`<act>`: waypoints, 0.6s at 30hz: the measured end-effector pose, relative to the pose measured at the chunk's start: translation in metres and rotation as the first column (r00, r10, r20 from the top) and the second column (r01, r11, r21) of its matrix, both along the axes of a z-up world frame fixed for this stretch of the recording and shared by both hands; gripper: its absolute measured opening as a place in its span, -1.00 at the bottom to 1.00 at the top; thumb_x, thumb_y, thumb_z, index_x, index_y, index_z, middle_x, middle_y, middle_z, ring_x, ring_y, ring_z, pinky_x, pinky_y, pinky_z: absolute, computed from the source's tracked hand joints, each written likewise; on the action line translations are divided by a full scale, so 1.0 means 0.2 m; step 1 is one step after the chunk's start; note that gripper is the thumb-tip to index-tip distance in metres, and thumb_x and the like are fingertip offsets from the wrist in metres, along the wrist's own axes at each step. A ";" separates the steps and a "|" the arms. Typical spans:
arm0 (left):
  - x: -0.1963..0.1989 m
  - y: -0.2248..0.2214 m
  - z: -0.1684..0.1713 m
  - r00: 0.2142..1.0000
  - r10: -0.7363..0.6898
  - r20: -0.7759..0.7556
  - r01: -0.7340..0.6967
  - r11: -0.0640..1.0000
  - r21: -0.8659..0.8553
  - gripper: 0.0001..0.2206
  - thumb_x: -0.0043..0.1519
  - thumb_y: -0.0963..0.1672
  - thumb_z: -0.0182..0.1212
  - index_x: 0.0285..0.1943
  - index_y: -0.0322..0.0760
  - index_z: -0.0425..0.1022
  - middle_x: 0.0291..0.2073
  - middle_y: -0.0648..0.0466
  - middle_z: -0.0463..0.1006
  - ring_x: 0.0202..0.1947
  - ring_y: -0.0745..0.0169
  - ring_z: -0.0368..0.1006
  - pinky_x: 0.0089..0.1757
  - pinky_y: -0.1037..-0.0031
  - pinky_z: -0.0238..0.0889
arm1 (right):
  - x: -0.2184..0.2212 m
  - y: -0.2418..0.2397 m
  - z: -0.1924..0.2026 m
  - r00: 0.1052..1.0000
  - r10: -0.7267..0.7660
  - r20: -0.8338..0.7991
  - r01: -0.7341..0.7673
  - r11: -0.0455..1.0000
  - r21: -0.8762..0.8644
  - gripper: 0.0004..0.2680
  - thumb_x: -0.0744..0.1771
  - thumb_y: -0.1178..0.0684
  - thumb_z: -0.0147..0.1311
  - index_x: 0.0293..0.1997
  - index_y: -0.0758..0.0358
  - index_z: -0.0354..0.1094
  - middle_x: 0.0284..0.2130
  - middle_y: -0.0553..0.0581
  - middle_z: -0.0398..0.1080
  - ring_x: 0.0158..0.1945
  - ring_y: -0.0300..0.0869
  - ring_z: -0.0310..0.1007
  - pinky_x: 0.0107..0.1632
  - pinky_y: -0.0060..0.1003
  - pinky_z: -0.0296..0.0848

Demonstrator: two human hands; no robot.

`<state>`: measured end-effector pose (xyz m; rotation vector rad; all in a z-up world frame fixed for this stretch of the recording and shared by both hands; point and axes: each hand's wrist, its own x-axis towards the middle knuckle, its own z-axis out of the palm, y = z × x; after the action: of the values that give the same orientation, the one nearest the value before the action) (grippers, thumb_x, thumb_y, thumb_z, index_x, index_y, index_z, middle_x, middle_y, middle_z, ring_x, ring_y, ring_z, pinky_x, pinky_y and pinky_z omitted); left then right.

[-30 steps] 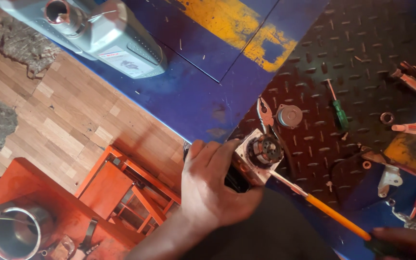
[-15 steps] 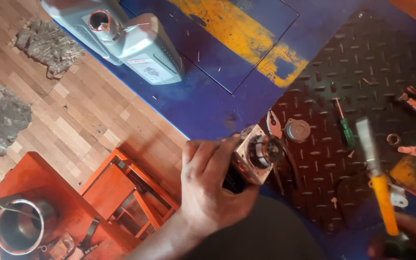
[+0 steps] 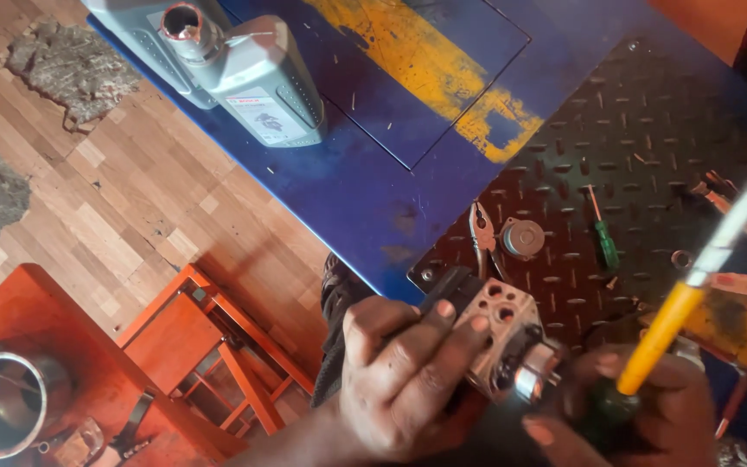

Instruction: Disassembling and inspecting mechanical components of a motorcycle braking system.

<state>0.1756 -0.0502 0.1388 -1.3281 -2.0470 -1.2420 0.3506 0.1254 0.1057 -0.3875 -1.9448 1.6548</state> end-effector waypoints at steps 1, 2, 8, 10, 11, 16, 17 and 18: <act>0.00 0.00 0.00 0.999 -0.008 -0.038 0.009 1.000 0.016 -0.48 -0.04 -0.09 0.52 0.13 -0.36 0.59 -0.03 -0.01 0.53 -0.09 0.06 0.38 -0.05 0.30 0.31 | 0.00 -0.01 0.00 0.995 -0.047 0.083 0.042 0.997 0.058 -0.47 0.19 0.22 0.39 0.22 0.18 0.12 -0.19 0.17 0.44 -0.19 -0.26 0.50 -0.16 -0.34 0.51; 0.00 0.00 -0.01 0.997 -0.018 -0.077 0.021 0.999 0.032 -0.50 -0.04 -0.11 0.48 0.11 -0.37 0.60 -0.03 -0.01 0.53 -0.10 0.08 0.39 -0.06 0.29 0.31 | 0.01 -0.03 0.01 0.982 -0.100 0.162 0.081 0.990 0.118 -0.40 0.13 0.26 0.41 0.24 0.23 0.11 -0.17 0.19 0.45 -0.20 -0.27 0.48 -0.14 -0.36 0.49; 0.00 0.00 -0.06 0.970 -0.023 -0.240 0.037 0.998 0.057 -0.59 0.03 -0.11 0.40 0.09 -0.31 0.63 -0.01 -0.01 0.52 -0.08 0.11 0.37 -0.10 0.30 0.30 | -0.04 -0.02 0.12 0.965 0.016 0.260 -0.054 0.989 0.139 -0.47 0.14 0.23 0.33 0.18 0.32 0.13 -0.12 0.24 0.44 -0.01 -0.14 0.56 0.07 -0.22 0.56; 0.00 0.01 -0.06 0.964 -0.023 -0.265 0.037 0.998 0.048 -0.58 0.04 -0.11 0.37 0.11 -0.30 0.64 0.00 -0.01 0.52 -0.07 0.12 0.37 -0.11 0.30 0.29 | 0.00 0.00 0.06 0.968 0.021 0.250 -0.073 0.977 0.198 -0.49 0.16 0.21 0.33 0.18 0.32 0.12 -0.11 0.21 0.44 0.00 -0.16 0.56 0.05 -0.24 0.57; 0.00 0.01 -0.07 0.957 -0.023 -0.288 0.035 0.999 0.037 -0.58 0.05 -0.11 0.34 0.12 -0.28 0.64 0.01 -0.02 0.53 -0.06 0.13 0.36 -0.11 0.31 0.28 | 0.02 0.01 0.04 0.970 0.029 0.241 -0.092 0.963 0.253 -0.50 0.18 0.19 0.33 0.18 0.31 0.10 -0.09 0.19 0.45 0.01 -0.17 0.57 0.04 -0.25 0.58; 0.00 0.02 -0.07 0.951 -0.024 -0.308 0.030 0.999 0.014 -0.61 0.10 -0.11 0.36 0.14 -0.23 0.64 0.02 0.02 0.53 -0.06 0.16 0.34 -0.12 0.33 0.23 | 0.06 0.09 -0.05 0.982 0.049 0.181 -0.096 0.961 0.260 -0.53 0.19 0.17 0.37 0.17 0.24 0.21 -0.14 0.12 0.47 -0.07 -0.25 0.59 -0.01 -0.31 0.59; 0.00 0.03 -0.07 0.952 -0.026 -0.304 0.031 0.999 0.011 -0.61 0.11 -0.12 0.37 0.15 -0.21 0.64 0.02 0.04 0.52 -0.06 0.17 0.35 -0.11 0.33 0.22 | 0.06 0.10 -0.05 0.978 0.077 0.193 -0.129 0.953 0.273 -0.52 0.17 0.15 0.40 0.16 0.24 0.25 -0.20 0.08 0.49 -0.11 -0.27 0.60 -0.04 -0.34 0.58; -0.01 0.03 -0.07 0.952 -0.031 -0.303 0.036 0.999 0.010 -0.61 0.11 -0.12 0.37 0.15 -0.21 0.64 0.02 0.04 0.52 -0.06 0.17 0.35 -0.11 0.33 0.22 | 0.05 0.10 -0.03 0.978 0.072 0.194 -0.124 0.954 0.273 -0.52 0.17 0.15 0.40 0.16 0.24 0.25 -0.20 0.08 0.49 -0.11 -0.27 0.60 -0.04 -0.34 0.58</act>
<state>0.1745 -0.0448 0.1255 -1.4516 -1.8025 -0.9931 0.3599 0.1446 0.1000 -0.3439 -2.3346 1.4097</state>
